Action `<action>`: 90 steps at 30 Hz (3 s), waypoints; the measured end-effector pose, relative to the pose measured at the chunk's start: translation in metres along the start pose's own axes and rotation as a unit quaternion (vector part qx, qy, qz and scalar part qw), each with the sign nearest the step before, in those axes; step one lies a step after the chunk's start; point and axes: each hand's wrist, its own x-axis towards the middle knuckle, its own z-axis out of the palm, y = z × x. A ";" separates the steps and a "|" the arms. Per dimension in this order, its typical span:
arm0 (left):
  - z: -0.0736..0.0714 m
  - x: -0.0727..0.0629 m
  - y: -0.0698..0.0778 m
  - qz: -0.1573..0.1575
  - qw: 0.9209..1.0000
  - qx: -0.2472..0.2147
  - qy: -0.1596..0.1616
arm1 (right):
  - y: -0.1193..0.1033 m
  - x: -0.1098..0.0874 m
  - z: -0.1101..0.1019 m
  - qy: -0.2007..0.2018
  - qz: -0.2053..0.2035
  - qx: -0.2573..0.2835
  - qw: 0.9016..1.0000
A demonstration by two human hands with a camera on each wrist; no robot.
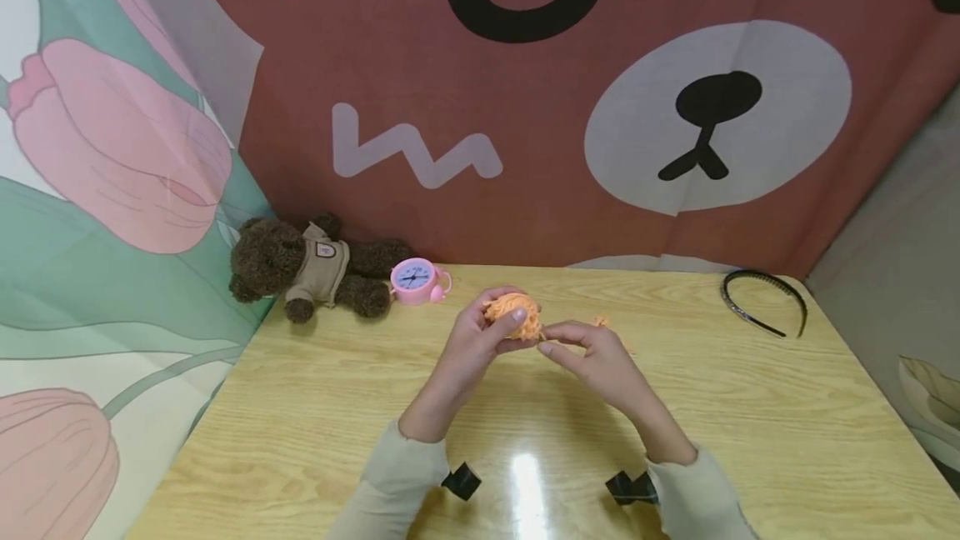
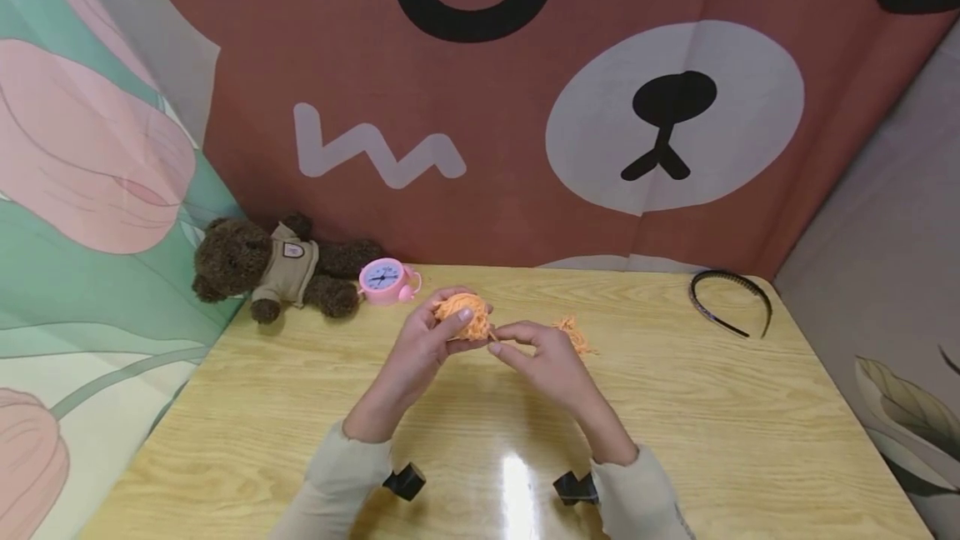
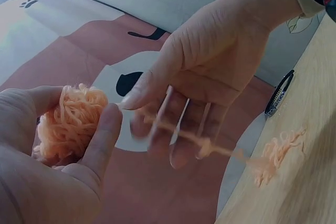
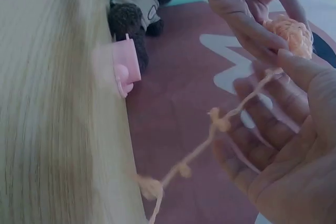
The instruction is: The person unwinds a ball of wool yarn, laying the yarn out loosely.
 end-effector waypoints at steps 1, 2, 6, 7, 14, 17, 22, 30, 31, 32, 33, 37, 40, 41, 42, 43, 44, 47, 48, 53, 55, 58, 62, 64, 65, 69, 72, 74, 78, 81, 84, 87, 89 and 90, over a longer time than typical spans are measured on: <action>0.000 0.000 0.000 -0.001 1.000 0.001 0.001 | -0.001 0.000 -0.001 0.006 -0.004 0.003 1.000; 0.000 0.000 0.000 -0.001 1.000 0.004 0.004 | -0.001 -0.001 -0.002 0.015 -0.006 0.008 1.000; -0.002 0.001 0.001 -0.006 0.999 0.008 0.032 | 0.003 -0.001 -0.017 0.079 0.002 0.036 0.996; -0.003 0.002 0.001 -0.007 0.999 0.006 0.040 | 0.005 -0.002 -0.021 0.098 0.007 0.045 0.994; -0.009 0.007 0.002 0.012 0.996 -0.024 0.090 | 0.017 -0.005 -0.056 0.206 0.030 0.168 0.964; -0.012 0.008 0.002 0.019 0.995 -0.026 0.099 | 0.024 -0.008 -0.069 0.226 0.042 0.277 0.933; -0.013 0.008 0.003 0.020 0.994 -0.018 0.110 | 0.037 -0.011 -0.085 0.257 0.059 0.402 0.877; -0.017 0.010 0.004 0.036 0.986 -0.033 0.157 | 0.053 -0.018 -0.108 0.345 0.084 0.480 0.802; -0.017 0.010 0.005 0.040 0.985 -0.039 0.162 | 0.055 -0.019 -0.111 0.357 0.090 0.488 0.791; -0.017 0.010 0.005 0.045 0.984 -0.044 0.169 | 0.058 -0.020 -0.113 0.368 0.096 0.496 0.781; -0.018 0.011 0.005 0.050 0.982 -0.049 0.175 | 0.060 -0.021 -0.115 0.379 0.103 0.501 0.771; -0.019 0.011 0.005 0.071 0.976 -0.069 0.196 | 0.069 -0.023 -0.120 0.414 0.122 0.511 0.744; -0.020 0.012 0.004 0.076 0.975 -0.077 0.196 | 0.074 -0.024 -0.123 0.434 0.127 0.516 0.727; -0.020 0.012 0.004 0.076 0.975 -0.077 0.193 | 0.075 -0.024 -0.123 0.439 0.129 0.515 0.725; -0.020 0.011 0.004 0.075 0.976 -0.079 0.191 | 0.076 -0.024 -0.124 0.440 0.132 0.509 0.728; -0.020 0.011 0.004 0.073 0.977 -0.078 0.187 | 0.076 -0.024 -0.124 0.436 0.137 0.502 0.734; -0.020 0.011 0.004 0.073 0.977 -0.080 0.182 | 0.076 -0.024 -0.123 0.433 0.145 0.484 0.747; -0.019 0.010 0.004 0.068 0.980 -0.081 0.168 | 0.075 -0.021 -0.120 0.405 0.180 0.397 0.804; -0.019 0.009 0.005 0.066 0.981 -0.081 0.162 | 0.074 -0.019 -0.118 0.391 0.194 0.360 0.825; -0.016 0.007 0.006 0.058 0.985 -0.074 0.146 | 0.067 -0.007 -0.094 0.294 0.225 0.123 0.921; -0.014 0.007 0.006 0.056 0.985 -0.071 0.146 | 0.059 0.000 -0.077 0.258 0.197 0.054 0.944; -0.011 0.007 0.004 0.053 0.986 -0.070 0.142 | 0.045 0.006 -0.049 0.193 0.131 0.024 0.972; -0.004 0.007 0.001 0.050 0.988 -0.070 0.128 | 0.024 0.009 -0.011 0.088 0.048 0.040 0.994; -0.001 0.006 0.000 0.044 0.989 -0.069 0.120 | 0.016 0.009 0.006 0.042 0.019 0.042 0.998; 0.001 0.005 -0.001 0.041 0.990 -0.069 0.115 | 0.012 0.009 0.014 0.022 0.009 0.041 0.999; 0.005 0.002 -0.001 0.024 0.993 -0.063 0.093 | 0.007 0.007 0.032 -0.014 0.007 0.027 0.999; 0.006 0.001 0.000 0.017 0.995 -0.058 0.078 | 0.008 0.007 0.031 0.015 0.023 0.037 0.999; 0.006 0.001 0.000 0.012 0.996 -0.056 0.066 | 0.009 0.008 0.025 0.047 0.029 0.045 0.997; 0.006 0.001 0.000 -0.005 0.998 -0.049 0.051 | 0.012 0.008 0.007 0.108 0.040 0.058 0.992; 0.006 0.002 -0.001 -0.016 0.998 -0.040 0.044 | 0.013 0.008 -0.005 0.144 0.049 0.075 0.985; 0.005 0.002 -0.001 -0.023 0.999 -0.023 0.030 | 0.013 0.007 -0.016 0.176 0.058 0.093 0.978; 0.004 0.002 -0.001 -0.024 0.999 -0.005 0.022 | 0.014 0.006 -0.025 0.207 0.067 0.110 0.970; 0.004 0.002 -0.002 -0.021 0.999 -0.004 0.029 | 0.015 0.006 -0.030 0.230 0.075 0.119 0.963; 0.003 0.002 -0.002 -0.019 0.999 -0.004 0.036 | 0.016 0.006 -0.033 0.239 0.079 0.124 0.960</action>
